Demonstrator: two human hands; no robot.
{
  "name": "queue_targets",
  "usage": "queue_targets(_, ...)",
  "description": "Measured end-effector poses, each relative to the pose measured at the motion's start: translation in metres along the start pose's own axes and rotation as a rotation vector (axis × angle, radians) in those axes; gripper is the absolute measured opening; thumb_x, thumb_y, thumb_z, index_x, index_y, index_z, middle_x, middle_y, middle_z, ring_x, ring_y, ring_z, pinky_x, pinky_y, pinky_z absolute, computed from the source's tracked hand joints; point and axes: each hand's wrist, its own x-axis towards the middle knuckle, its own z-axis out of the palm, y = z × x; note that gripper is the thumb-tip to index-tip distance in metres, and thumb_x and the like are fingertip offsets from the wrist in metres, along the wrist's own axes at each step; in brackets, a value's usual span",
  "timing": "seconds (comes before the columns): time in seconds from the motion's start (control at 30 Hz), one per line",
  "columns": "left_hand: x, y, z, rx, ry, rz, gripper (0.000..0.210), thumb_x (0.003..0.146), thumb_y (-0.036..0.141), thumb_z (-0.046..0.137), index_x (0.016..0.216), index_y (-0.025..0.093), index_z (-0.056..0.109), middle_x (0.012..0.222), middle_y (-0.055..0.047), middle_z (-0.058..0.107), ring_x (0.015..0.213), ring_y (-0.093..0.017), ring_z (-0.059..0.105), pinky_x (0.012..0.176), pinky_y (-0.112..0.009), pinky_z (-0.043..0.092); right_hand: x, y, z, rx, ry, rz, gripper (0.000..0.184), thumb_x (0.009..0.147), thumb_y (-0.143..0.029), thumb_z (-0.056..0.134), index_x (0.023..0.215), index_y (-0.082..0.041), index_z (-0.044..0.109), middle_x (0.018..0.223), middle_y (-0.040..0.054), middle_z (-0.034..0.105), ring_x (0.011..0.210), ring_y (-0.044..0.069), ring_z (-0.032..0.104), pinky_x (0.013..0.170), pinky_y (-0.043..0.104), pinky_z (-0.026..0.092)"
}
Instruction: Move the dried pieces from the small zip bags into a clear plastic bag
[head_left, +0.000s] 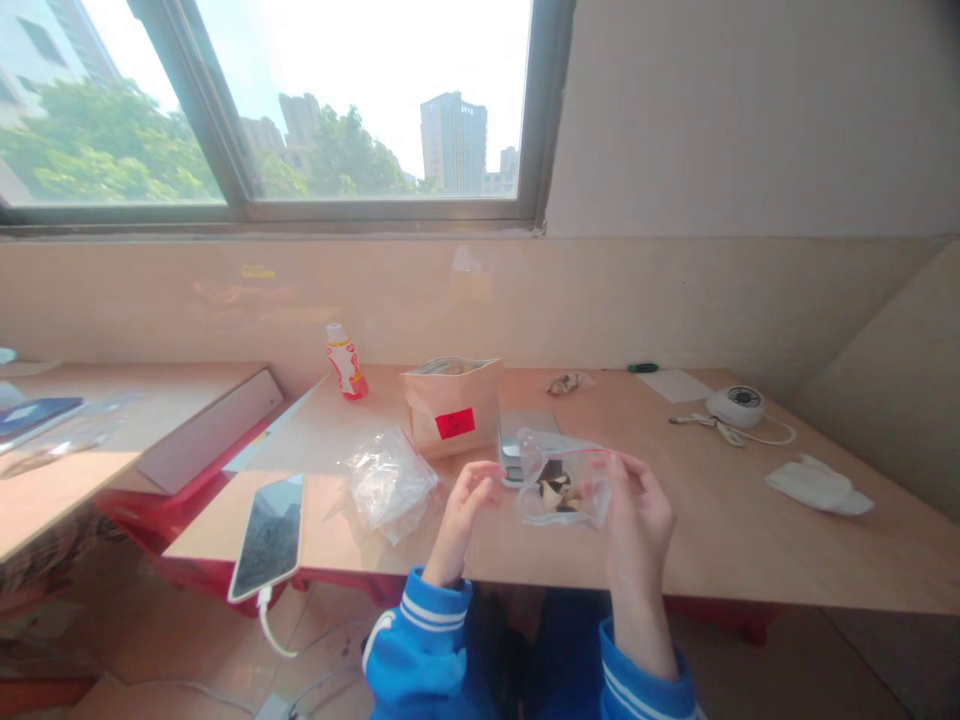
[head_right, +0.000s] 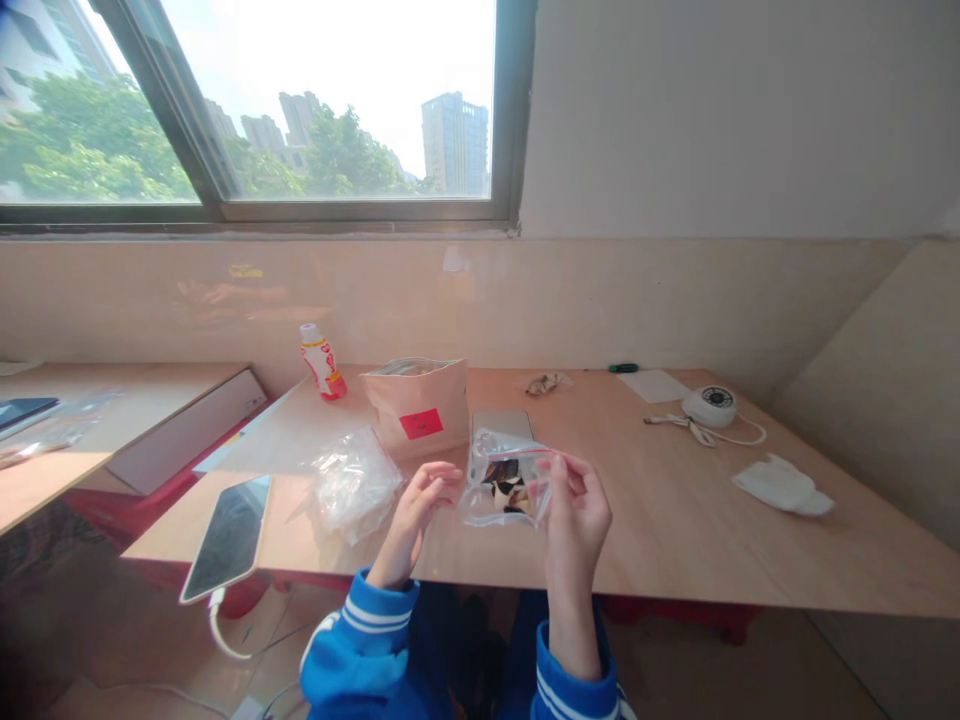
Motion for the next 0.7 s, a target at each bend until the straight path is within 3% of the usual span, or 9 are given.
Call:
queue_targets(0.1, -0.001, -0.008, 0.006, -0.073, -0.117, -0.078, 0.046, 0.077, 0.038, 0.066, 0.118, 0.02, 0.059, 0.127, -0.01, 0.059, 0.117, -0.027, 0.052, 0.09, -0.036, 0.044, -0.001, 0.001, 0.004, 0.054, -0.068, 0.041, 0.032, 0.072, -0.046, 0.069, 0.083, -0.017, 0.062, 0.075, 0.0034, 0.069, 0.047, 0.011, 0.059, 0.045, 0.023, 0.047)
queue_targets(0.23, -0.007, -0.008, 0.02, -0.263, -0.187, -0.107, 0.056, 0.075, 0.042, 0.067, 0.127, 0.025, 0.054, 0.136, -0.01, 0.052, 0.125, -0.031, 0.047, 0.097, -0.043, 0.043, -0.001, 0.009, 0.01, 0.095, -0.179, 0.133, 0.036, 0.068, -0.047, 0.072, 0.086, -0.016, 0.064, 0.07, 0.0035, 0.068, 0.047, 0.013, 0.06, 0.046, 0.024, 0.049)
queue_targets(0.33, -0.007, -0.006, 0.023, -0.369, -0.163, -0.093, 0.056, 0.077, 0.041, 0.067, 0.129, 0.028, 0.051, 0.135, -0.009, 0.053, 0.121, -0.029, 0.051, 0.097, -0.044, 0.044, 0.002, 0.015, 0.013, 0.009, -0.254, 0.151, 0.042, 0.066, -0.049, 0.073, 0.087, -0.014, 0.066, 0.073, 0.0069, 0.07, 0.052, 0.016, 0.062, 0.046, 0.026, 0.05)
queue_targets(0.5, -0.003, -0.007, 0.012, -0.391, -0.006, -0.068, 0.047, 0.076, 0.033, 0.069, 0.12, 0.026, 0.055, 0.121, -0.006, 0.063, 0.108, -0.023, 0.061, 0.096, -0.042, 0.045, 0.005, 0.015, 0.01, -0.132, -0.215, -0.059, 0.044, 0.071, -0.048, 0.07, 0.101, -0.017, 0.067, 0.086, 0.0077, 0.07, 0.068, 0.018, 0.066, 0.057, 0.028, 0.054)
queue_targets(0.7, -0.003, -0.003, 0.007, -0.331, -0.013, -0.046, 0.049, 0.076, 0.033, 0.069, 0.121, 0.025, 0.054, 0.124, -0.006, 0.061, 0.115, -0.026, 0.057, 0.095, -0.042, 0.047, 0.006, 0.019, 0.005, -0.178, -0.502, -0.057, 0.031, 0.072, -0.044, 0.071, 0.09, -0.019, 0.071, 0.092, 0.0081, 0.073, 0.085, 0.024, 0.068, 0.078, 0.037, 0.055)
